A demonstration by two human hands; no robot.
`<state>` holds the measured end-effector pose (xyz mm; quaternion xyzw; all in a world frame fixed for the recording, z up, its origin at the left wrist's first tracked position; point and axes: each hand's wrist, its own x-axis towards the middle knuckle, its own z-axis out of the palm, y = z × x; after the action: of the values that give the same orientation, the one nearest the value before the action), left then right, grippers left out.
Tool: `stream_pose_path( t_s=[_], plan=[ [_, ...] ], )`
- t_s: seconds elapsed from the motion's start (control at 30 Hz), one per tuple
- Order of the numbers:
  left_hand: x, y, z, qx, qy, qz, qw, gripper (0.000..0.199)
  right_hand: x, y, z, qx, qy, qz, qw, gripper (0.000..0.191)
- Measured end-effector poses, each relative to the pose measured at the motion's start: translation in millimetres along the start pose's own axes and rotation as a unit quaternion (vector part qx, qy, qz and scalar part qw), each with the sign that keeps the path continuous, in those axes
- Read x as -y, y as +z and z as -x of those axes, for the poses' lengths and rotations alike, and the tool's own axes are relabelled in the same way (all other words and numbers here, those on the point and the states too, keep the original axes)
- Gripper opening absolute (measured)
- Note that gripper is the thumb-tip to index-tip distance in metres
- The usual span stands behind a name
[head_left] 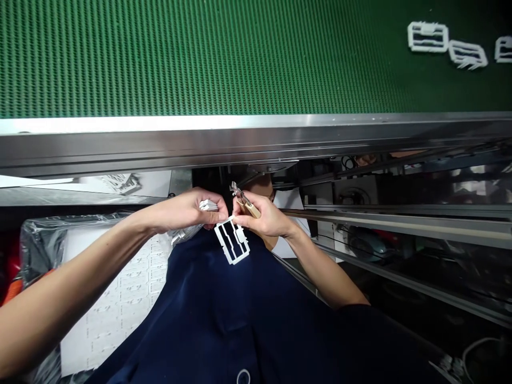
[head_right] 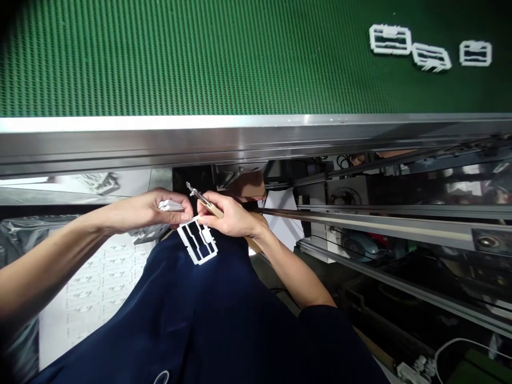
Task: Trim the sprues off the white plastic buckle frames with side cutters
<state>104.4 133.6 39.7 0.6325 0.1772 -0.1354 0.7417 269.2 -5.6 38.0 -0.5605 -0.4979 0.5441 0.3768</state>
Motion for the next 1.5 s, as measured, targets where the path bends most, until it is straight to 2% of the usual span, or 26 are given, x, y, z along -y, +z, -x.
stream_pose_path(
  t_s=[0.1, 0.17, 0.23, 0.3, 0.4, 0.5, 0.57, 0.63, 0.77, 1.0, 1.23, 1.3, 1.37, 1.5],
  plan=[
    [-0.6, 6.7, 6.8, -0.016, 0.026, -0.060, 0.998, 0.016, -3.0, 4.7, -0.9, 0.013, -0.004, -0.015, 1.000, 0.015],
    [1.2, 12.0, 12.3, -0.049, 0.082, -0.094, 0.991, 0.017, -5.4, 10.0, -1.1, 0.012, -0.001, -0.036, 0.999, 0.019],
    [3.7, 17.2, 18.4, -0.078, 0.134, -0.104, 0.982, 0.018, -6.7, 16.8, -0.5, 0.001, 0.005, -0.068, 0.998, 0.025],
    [5.6, 21.4, 24.1, -0.085, 0.150, -0.095, 0.980, 0.021, -6.3, 23.6, 1.5, -0.013, 0.020, -0.077, 0.997, 0.027],
    [7.2, 24.0, 29.9, -0.077, 0.140, -0.079, 0.984, 0.022, -1.3, 26.7, 7.7, -0.020, 0.040, -0.016, 0.999, 0.025],
    [7.6, 22.7, 31.2, -0.072, 0.117, -0.084, 0.987, 0.023, 9.3, 15.6, 17.7, 0.002, 0.040, 0.111, 0.993, 0.019],
    [7.0, 21.0, 30.2, -0.067, 0.103, -0.092, 0.988, 0.024, 19.7, 2.7, 25.2, 0.026, 0.038, 0.228, 0.973, 0.016],
    [5.6, 20.0, 28.8, -0.060, 0.099, -0.097, 0.989, 0.024, 31.8, -9.4, 31.3, 0.060, 0.038, 0.337, 0.939, 0.014],
    [0.9, 21.0, 26.3, -0.049, 0.105, -0.113, 0.987, 0.021, 54.5, -21.4, 34.3, 0.135, 0.057, 0.467, 0.872, 0.014],
    [-6.0, 25.5, 26.5, -0.049, 0.106, -0.131, 0.985, 0.018, 79.3, -25.4, 21.2, 0.207, 0.034, 0.547, 0.810, 0.010],
    [-5.0, 29.2, 25.2, -0.041, 0.119, -0.151, 0.980, 0.014, 96.4, -24.5, 9.3, 0.244, 0.013, 0.602, 0.760, 0.013],
    [-2.9, 30.8, 23.7, -0.037, 0.126, -0.149, 0.980, 0.014, 98.6, -23.4, 3.6, 0.251, 0.020, 0.598, 0.761, 0.014],
    [0.2, 33.0, 22.4, -0.041, 0.127, -0.139, 0.981, 0.015, 98.3, -23.7, -2.1, 0.258, 0.037, 0.577, 0.774, 0.015],
    [9.4, 39.1, 24.2, -0.082, 0.088, -0.058, 0.991, 0.018, 90.1, -31.8, -4.6, 0.249, 0.072, 0.491, 0.832, 0.013]
  ],
)
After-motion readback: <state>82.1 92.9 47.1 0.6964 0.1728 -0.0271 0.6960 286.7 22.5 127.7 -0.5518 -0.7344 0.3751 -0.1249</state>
